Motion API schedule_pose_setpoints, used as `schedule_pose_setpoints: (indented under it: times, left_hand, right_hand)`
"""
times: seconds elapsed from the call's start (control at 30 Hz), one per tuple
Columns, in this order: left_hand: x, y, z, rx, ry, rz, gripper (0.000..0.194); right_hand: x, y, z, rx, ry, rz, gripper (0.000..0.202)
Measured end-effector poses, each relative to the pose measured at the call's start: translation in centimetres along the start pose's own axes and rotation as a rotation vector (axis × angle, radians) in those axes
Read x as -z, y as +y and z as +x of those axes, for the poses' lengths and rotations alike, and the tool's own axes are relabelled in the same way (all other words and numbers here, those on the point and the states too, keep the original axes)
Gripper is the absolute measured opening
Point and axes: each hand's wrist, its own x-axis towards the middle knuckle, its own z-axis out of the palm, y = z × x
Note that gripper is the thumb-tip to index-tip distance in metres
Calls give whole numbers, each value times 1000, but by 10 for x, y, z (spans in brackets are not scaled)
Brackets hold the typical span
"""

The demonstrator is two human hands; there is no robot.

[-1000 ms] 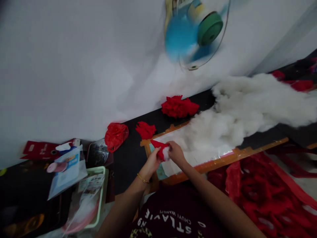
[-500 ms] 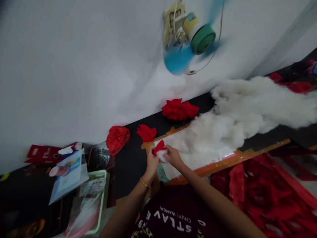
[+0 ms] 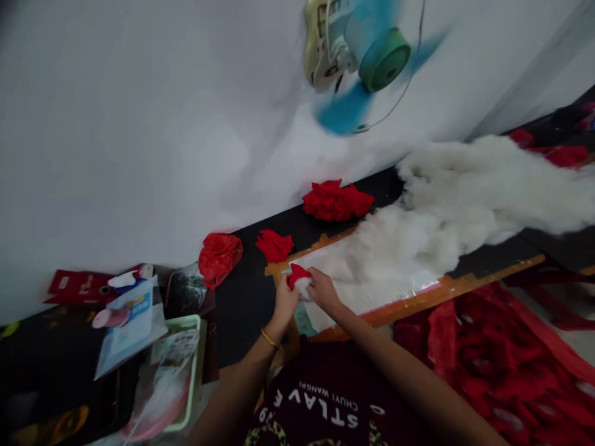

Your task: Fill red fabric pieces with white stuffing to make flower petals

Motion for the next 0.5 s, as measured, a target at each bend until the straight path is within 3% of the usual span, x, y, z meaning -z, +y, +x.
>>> schedule_pose_setpoints:
  times: [0.13,0.23,0.33,0.5]
  left_hand:
    - [7,3,7,17,15,106,32]
    - [9,6,6,-11,13,239,34]
    - [7,8,1,-28,-51,225,30]
    - [4,15,-2,87,-140,186,24]
  right_hand:
    - [-1,3,-1,-21,7,22,33]
    - [0,8,1,-116,63,-55,30]
    - [2,13,4,-193,81,-123,28]
    - [13,6,1,-97,147,-188,39]
